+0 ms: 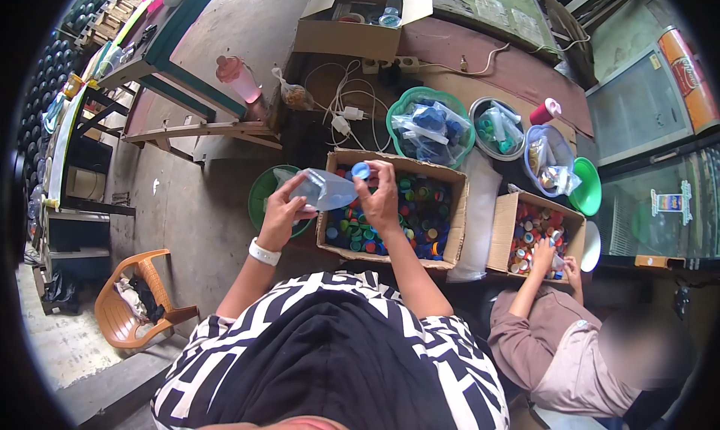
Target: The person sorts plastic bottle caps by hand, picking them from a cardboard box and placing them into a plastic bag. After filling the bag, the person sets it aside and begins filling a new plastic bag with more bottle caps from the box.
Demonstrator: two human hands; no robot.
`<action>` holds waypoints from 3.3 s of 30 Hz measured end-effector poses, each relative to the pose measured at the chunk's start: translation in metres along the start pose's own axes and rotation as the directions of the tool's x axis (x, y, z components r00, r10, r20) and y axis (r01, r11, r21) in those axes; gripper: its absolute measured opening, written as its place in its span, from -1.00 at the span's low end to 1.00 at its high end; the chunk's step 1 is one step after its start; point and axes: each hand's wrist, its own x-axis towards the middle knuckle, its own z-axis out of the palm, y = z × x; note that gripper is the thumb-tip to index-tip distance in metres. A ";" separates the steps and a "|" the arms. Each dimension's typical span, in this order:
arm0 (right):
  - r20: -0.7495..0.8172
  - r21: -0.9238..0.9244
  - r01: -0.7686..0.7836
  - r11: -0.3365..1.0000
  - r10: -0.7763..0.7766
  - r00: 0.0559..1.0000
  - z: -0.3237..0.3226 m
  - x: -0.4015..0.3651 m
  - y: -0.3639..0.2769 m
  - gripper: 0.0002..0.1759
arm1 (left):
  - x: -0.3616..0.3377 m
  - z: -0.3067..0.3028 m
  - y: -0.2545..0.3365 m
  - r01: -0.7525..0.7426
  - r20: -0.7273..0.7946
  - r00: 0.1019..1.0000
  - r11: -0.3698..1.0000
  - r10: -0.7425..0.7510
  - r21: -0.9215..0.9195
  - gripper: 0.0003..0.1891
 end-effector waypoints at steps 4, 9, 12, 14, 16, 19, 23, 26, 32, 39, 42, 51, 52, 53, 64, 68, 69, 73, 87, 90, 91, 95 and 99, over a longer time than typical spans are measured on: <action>0.256 -0.293 0.430 0.854 -0.363 0.896 -0.007 0.004 -0.054 -0.53 | 0.015 0.013 0.013 -0.029 0.181 0.983 0.978 -0.008 0.205 -0.49; 0.148 -0.155 0.202 0.967 -0.180 0.973 -0.022 0.008 -0.048 -0.47 | 0.049 0.016 0.024 0.080 0.219 0.970 0.987 -0.110 0.141 -0.56; 0.064 -0.059 0.002 0.998 0.002 0.998 -0.030 -0.003 0.001 -0.52 | 0.052 0.021 0.037 0.040 0.275 0.959 0.993 -0.069 0.108 -0.56; 0.033 0.089 -0.228 0.969 0.226 0.974 -0.034 -0.020 0.031 -0.52 | 0.037 0.035 0.051 -0.015 0.298 0.954 0.994 -0.017 0.107 -0.55; 0.040 0.245 -0.439 0.864 0.443 0.895 -0.039 -0.041 0.051 -0.52 | 0.021 0.037 0.050 -0.128 0.387 0.920 0.983 0.067 0.135 -0.52; 0.042 0.356 -0.561 0.747 0.587 0.809 -0.049 -0.076 0.076 -0.53 | -0.005 0.028 0.000 -0.223 0.485 0.869 0.954 0.100 0.201 -0.50; 0.052 0.246 -0.697 0.674 0.709 0.704 -0.055 -0.109 0.089 -0.62 | -0.025 -0.014 -0.103 -0.007 0.417 0.892 0.915 -0.177 0.404 -0.50; 0.077 0.156 -0.718 0.679 0.716 0.694 -0.056 -0.119 0.096 -0.64 | -0.036 -0.031 -0.121 -0.007 0.436 0.862 0.855 -0.258 0.519 -0.60; 0.112 0.041 -0.714 0.699 0.707 0.698 -0.052 -0.114 0.098 -0.65 | -0.041 -0.034 -0.128 0.141 0.382 0.844 0.843 -0.376 0.518 -0.66; 0.163 -0.064 -0.722 0.689 0.721 0.673 -0.040 -0.104 0.100 -0.64 | -0.047 -0.033 -0.132 0.118 0.390 0.858 0.867 -0.335 0.484 -0.65; 0.123 -0.101 -0.689 0.717 0.696 0.707 -0.046 -0.095 0.111 -0.65 | -0.048 -0.029 -0.130 0.090 0.388 0.868 0.867 -0.309 0.489 -0.64; -0.201 -0.560 -0.367 0.743 0.308 0.930 -0.092 -0.017 0.171 -0.69 | -0.049 -0.018 -0.095 0.087 0.264 0.945 0.929 -0.191 0.360 -0.64; -0.255 -0.612 -0.410 0.677 0.322 0.912 -0.093 -0.007 0.186 -0.66 | -0.049 -0.016 -0.093 0.078 0.258 0.950 0.934 -0.176 0.350 -0.64; -0.275 -0.571 -0.414 0.709 0.310 0.910 -0.094 0.001 0.200 -0.56 | -0.049 -0.013 -0.091 0.076 0.256 0.951 0.933 -0.174 0.352 -0.64; -0.487 -0.670 -0.608 0.425 0.366 0.793 -0.063 0.029 0.184 -0.44 | -0.056 -0.010 -0.114 0.116 0.273 0.913 0.836 -0.303 0.537 -0.67; -0.289 -0.430 -0.569 0.701 0.490 0.822 -0.084 0.022 0.194 -0.43 | -0.056 -0.006 -0.108 0.111 0.256 0.927 0.853 -0.273 0.509 -0.68; -0.290 -0.433 -0.564 0.703 0.484 0.825 -0.086 0.019 0.188 -0.43 | -0.055 -0.005 -0.106 0.106 0.240 0.940 0.875 -0.243 0.473 -0.68; -0.239 -0.398 -0.399 0.826 0.326 0.915 -0.095 -0.011 0.149 -0.55 | -0.045 0.005 -0.085 0.010 0.247 0.961 0.910 -0.124 0.415 -0.71; -0.084 0.229 -0.263 0.937 0.288 0.954 -0.091 -0.068 0.049 -0.65 | 0.006 0.042 -0.030 -0.222 0.418 0.907 0.904 0.053 0.365 -0.48; -0.044 0.271 -0.199 0.942 0.219 0.975 -0.090 -0.067 0.006 -0.62 | 0.011 0.054 -0.012 -0.217 0.439 0.898 0.898 0.030 0.382 -0.49; -0.016 0.288 -0.203 0.936 0.217 0.976 -0.090 -0.067 -0.003 -0.59 | 0.012 0.057 -0.008 -0.224 0.456 0.890 0.896 0.027 0.383 -0.50; 0.103 0.612 -0.304 0.730 0.308 0.946 -0.089 -0.066 -0.025 -0.59 | 0.017 0.066 0.004 -0.268 0.482 0.874 0.890 0.063 0.370 -0.54; 0.189 0.618 -0.402 0.676 0.368 0.910 -0.084 -0.073 -0.017 -0.53 | 0.018 0.068 -0.010 -0.241 0.420 0.901 0.932 0.112 0.269 -0.56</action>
